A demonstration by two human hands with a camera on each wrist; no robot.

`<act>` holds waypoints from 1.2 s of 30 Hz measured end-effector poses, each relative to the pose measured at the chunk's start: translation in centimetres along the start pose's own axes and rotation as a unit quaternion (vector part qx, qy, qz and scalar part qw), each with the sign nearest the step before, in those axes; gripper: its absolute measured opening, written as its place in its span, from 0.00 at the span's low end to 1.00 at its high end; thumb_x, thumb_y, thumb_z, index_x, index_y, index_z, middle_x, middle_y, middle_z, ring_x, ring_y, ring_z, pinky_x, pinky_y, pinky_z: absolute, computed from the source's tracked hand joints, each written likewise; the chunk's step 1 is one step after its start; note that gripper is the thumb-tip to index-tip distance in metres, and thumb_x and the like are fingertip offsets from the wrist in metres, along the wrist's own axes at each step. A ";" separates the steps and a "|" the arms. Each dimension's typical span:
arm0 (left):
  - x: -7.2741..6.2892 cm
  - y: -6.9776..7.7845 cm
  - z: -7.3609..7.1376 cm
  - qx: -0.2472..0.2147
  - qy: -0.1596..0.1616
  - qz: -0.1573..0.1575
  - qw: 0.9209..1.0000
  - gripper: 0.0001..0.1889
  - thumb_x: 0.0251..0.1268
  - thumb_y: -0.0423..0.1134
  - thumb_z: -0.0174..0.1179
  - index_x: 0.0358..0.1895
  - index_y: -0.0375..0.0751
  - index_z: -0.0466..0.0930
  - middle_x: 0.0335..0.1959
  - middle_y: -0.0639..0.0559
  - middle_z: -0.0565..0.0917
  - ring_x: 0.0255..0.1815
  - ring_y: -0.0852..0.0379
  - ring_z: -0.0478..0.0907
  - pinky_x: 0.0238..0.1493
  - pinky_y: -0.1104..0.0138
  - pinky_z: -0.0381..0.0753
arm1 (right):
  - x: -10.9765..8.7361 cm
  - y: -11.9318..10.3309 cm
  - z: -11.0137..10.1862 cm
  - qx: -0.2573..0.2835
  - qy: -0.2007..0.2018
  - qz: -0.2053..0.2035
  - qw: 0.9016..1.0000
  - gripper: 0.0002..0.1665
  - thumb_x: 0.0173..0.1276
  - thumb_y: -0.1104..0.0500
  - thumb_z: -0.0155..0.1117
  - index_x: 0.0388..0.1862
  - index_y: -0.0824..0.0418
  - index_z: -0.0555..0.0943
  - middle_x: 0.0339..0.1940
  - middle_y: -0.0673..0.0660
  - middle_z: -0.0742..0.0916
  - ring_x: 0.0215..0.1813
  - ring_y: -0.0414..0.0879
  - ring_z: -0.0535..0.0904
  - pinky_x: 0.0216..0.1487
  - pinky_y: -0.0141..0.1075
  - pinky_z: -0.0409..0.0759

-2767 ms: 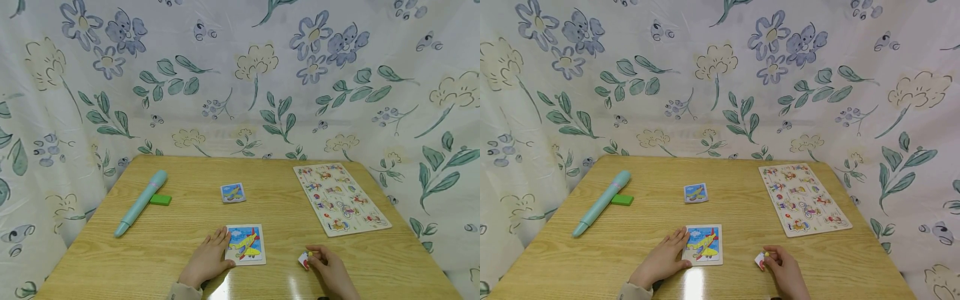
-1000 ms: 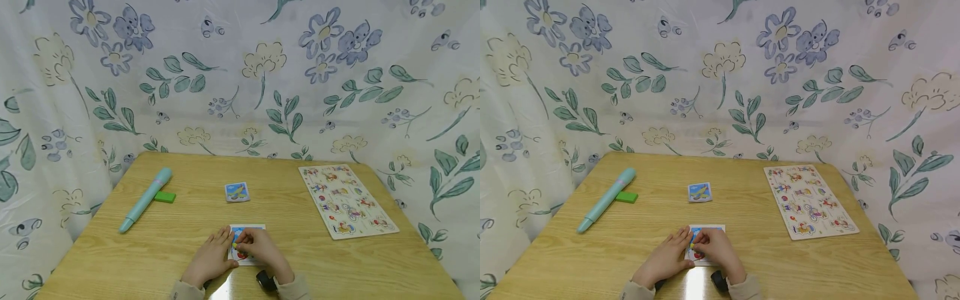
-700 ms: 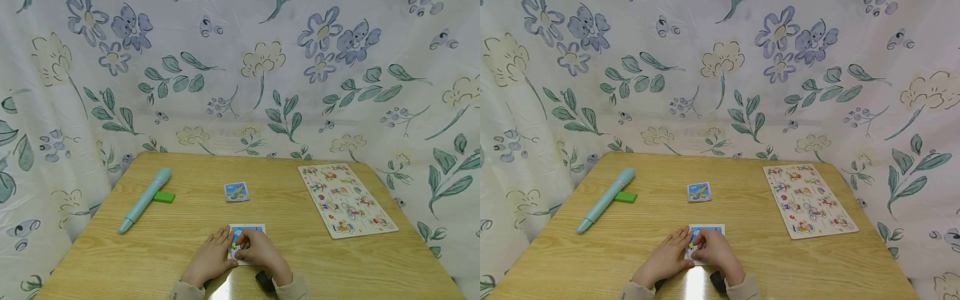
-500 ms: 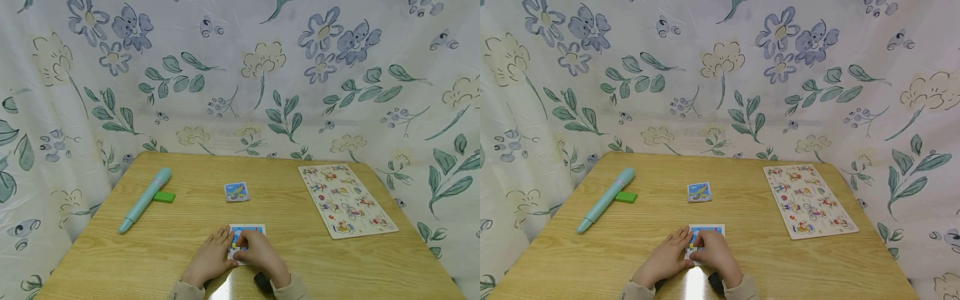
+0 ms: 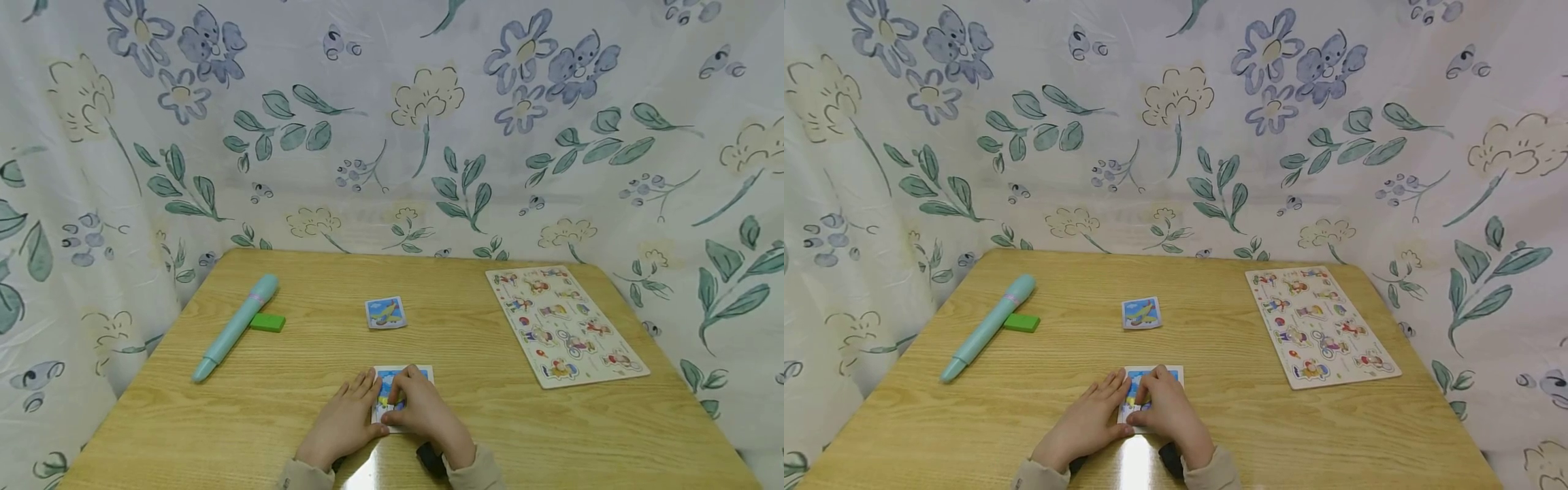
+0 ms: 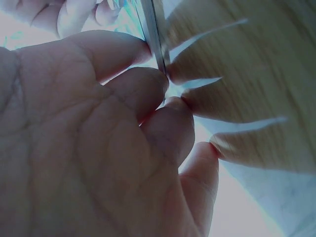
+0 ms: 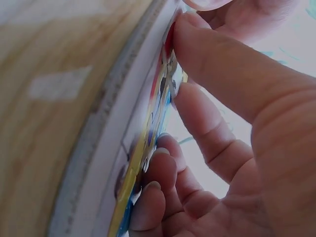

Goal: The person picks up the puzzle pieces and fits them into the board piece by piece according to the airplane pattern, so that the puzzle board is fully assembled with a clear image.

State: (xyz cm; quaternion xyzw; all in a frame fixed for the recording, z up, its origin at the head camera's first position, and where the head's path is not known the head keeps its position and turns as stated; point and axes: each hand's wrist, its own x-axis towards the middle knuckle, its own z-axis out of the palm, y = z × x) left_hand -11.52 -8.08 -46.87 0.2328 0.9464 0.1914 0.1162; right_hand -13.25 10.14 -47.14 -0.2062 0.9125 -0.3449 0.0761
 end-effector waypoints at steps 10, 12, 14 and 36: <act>-0.1 0.1 -0.1 0.000 0.001 0.001 1.000 0.45 0.58 0.57 0.63 0.73 0.33 0.59 0.77 0.38 0.57 0.77 0.38 0.55 0.73 0.41 0.57 | -0.1 -0.2 0.1 -0.001 0.010 -0.011 1.000 0.16 0.51 0.55 0.79 0.24 0.54 0.76 0.41 0.49 0.75 0.39 0.38 0.70 0.38 0.27 0.72; -0.2 0.2 -0.2 0.000 0.001 0.001 1.000 0.45 0.58 0.57 0.63 0.73 0.33 0.59 0.77 0.38 0.57 0.77 0.39 0.55 0.74 0.41 0.57 | -0.1 -0.2 0.0 -0.002 0.012 -0.018 1.000 0.15 0.52 0.56 0.77 0.23 0.53 0.76 0.40 0.49 0.75 0.38 0.38 0.69 0.37 0.27 0.71; -0.1 0.3 -0.2 -0.003 0.001 0.001 1.000 0.45 0.58 0.57 0.64 0.73 0.34 0.59 0.77 0.38 0.57 0.77 0.39 0.55 0.74 0.41 0.57 | -0.1 -0.2 -0.1 -0.003 0.014 -0.023 1.000 0.14 0.54 0.57 0.76 0.22 0.53 0.76 0.39 0.48 0.75 0.37 0.37 0.69 0.36 0.26 0.70; -0.1 -0.3 -0.1 0.033 0.089 0.016 0.995 0.39 0.56 0.55 0.66 0.68 0.37 0.70 0.70 0.40 0.70 0.71 0.37 0.66 0.69 0.39 0.63 | -1.6 2.2 -2.6 0.076 0.080 0.030 0.993 0.23 0.68 0.47 0.62 0.54 0.61 0.79 0.49 0.59 0.81 0.46 0.49 0.78 0.44 0.39 0.81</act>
